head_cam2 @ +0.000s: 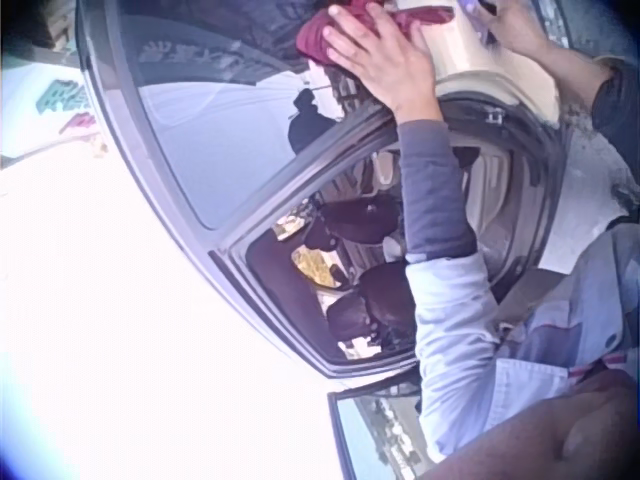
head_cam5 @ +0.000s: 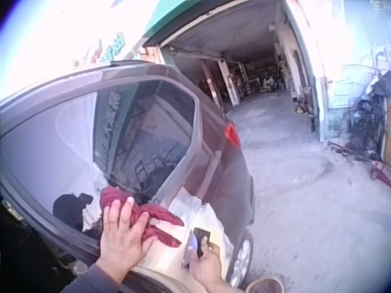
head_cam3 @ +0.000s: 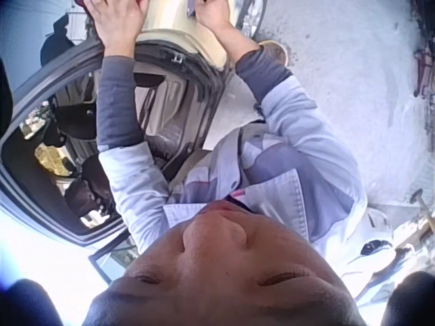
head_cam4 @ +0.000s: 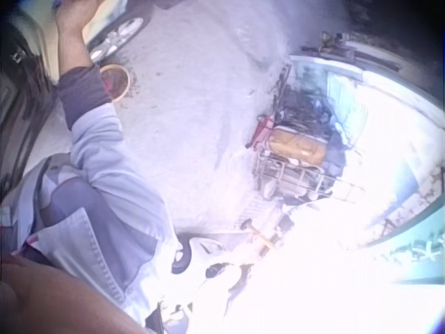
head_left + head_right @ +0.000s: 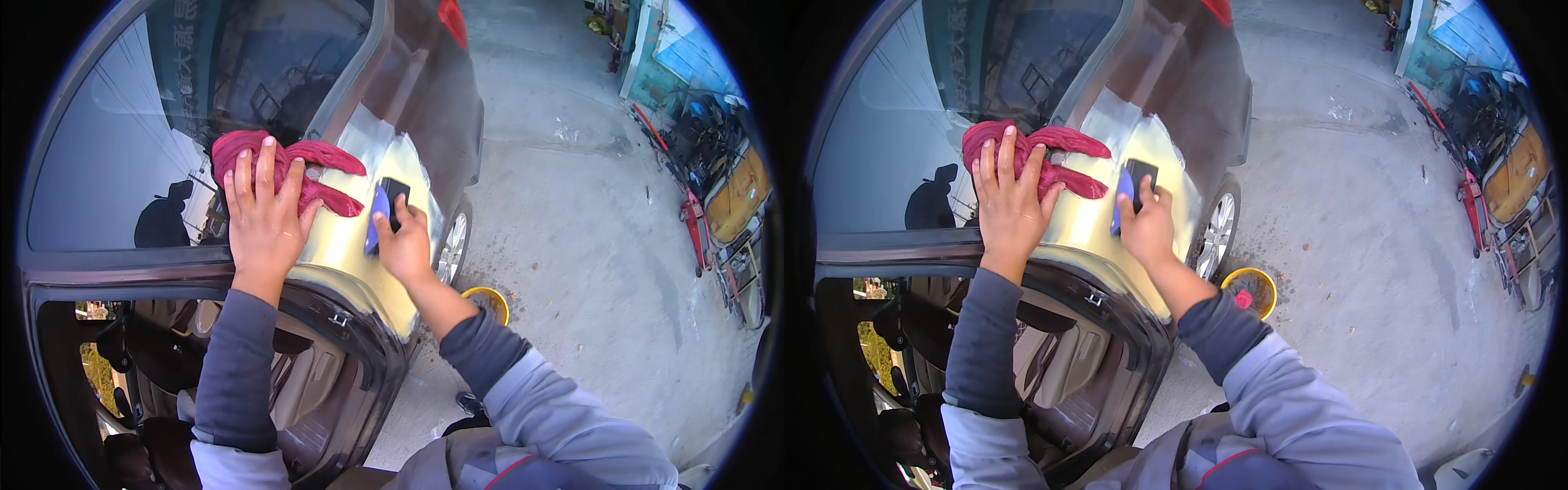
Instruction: The person sands a yellow primer patch on the rear quarter panel of a brown car using a blue sanding block and a red cloth. They repeatedly dip the sanding block into a yellow bucket of water and wipe the panel while sanding.
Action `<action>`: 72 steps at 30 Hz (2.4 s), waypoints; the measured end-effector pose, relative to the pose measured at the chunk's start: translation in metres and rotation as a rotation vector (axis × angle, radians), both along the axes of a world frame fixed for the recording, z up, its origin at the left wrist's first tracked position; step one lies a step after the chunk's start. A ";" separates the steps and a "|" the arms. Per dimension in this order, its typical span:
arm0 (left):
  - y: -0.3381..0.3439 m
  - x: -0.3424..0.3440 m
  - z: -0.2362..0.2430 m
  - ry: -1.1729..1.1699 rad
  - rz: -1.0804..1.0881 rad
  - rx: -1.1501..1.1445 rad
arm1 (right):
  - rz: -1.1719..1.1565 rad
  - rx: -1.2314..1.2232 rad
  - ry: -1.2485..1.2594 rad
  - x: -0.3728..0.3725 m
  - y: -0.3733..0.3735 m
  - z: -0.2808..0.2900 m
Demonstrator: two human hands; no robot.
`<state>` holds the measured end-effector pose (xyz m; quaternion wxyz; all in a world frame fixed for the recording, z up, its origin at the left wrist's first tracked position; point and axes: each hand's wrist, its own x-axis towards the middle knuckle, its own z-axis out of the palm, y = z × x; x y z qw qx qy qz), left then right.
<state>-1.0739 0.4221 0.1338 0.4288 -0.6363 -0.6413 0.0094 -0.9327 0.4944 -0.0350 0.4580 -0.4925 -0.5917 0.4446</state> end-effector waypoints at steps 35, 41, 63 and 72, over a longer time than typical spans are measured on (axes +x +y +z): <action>0.022 0.005 0.004 -0.137 -0.091 -0.139 | 0.167 0.119 -0.167 0.000 0.007 -0.003; 0.022 0.005 0.003 -0.121 -0.119 -0.131 | 0.002 -0.059 -0.145 0.000 0.059 0.021; 0.022 -0.004 0.000 -0.044 -0.177 -0.090 | 0.058 -0.057 -0.211 0.006 0.056 0.019; 0.023 -0.009 -0.003 -0.043 -0.225 -0.067 | 0.117 0.153 -0.180 0.010 -0.003 0.010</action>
